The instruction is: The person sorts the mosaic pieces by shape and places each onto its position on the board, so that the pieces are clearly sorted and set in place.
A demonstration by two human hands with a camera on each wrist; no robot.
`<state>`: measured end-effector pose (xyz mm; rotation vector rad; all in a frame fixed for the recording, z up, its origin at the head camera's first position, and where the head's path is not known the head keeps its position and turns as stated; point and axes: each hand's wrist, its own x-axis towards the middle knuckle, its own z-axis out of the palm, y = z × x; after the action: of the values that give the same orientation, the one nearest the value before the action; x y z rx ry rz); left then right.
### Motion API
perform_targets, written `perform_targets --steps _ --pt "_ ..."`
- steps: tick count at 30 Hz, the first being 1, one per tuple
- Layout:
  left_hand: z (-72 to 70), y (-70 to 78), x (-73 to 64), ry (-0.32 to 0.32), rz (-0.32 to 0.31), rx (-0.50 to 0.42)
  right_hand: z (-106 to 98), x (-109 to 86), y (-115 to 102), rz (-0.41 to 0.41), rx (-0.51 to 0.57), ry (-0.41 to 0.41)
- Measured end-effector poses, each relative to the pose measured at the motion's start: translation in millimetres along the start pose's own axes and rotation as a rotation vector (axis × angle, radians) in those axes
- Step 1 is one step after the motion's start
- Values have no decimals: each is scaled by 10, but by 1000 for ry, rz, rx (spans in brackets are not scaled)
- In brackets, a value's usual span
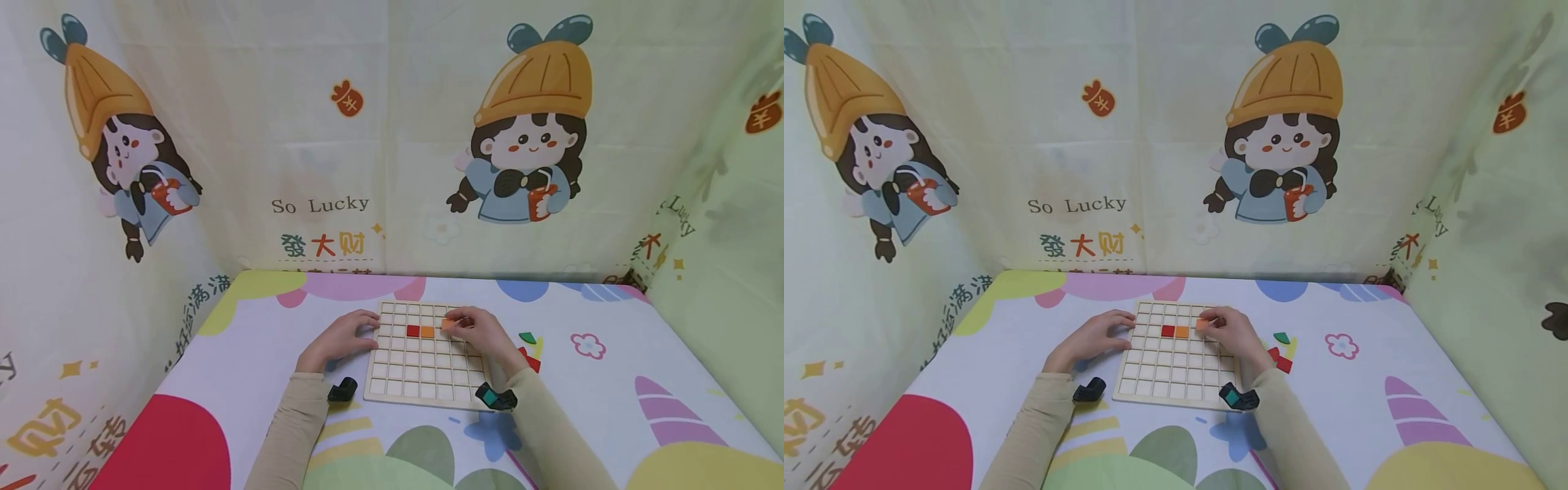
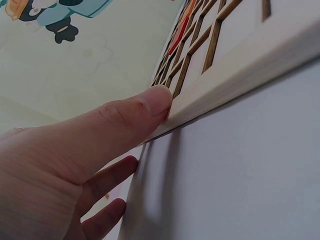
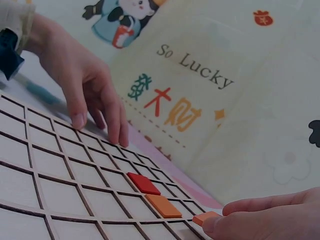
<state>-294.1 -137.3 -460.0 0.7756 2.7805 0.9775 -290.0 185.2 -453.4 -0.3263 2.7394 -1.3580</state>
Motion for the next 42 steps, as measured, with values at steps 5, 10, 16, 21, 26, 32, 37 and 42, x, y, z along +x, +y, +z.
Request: perform_targets --steps 5,10,16,21,26,32,37,42 --pt "6 -5 13 -3 -2 -11 44 -11 5 -25 0 4" --pt "15 -2 13 -5 -12 -21 56 -17 10 -24 0 7" --pt "21 -9 11 1 -11 -16 72 -4 13 -22 -22 -6" --pt "18 -11 8 -4 -16 -12 95 0 -3 -54 -77 0" --pt "14 -15 6 4 -11 -11 111 -4 -23 -122 -135 -5" --pt "11 -16 0 9 0 -11 116 -9 -52 -159 -163 -7" --pt "7 -4 2 10 -1 -11 119 -4 -49 -165 -167 -15" --pt "1 2 4 4 -14 -20 120 1 -40 -178 -178 -15"
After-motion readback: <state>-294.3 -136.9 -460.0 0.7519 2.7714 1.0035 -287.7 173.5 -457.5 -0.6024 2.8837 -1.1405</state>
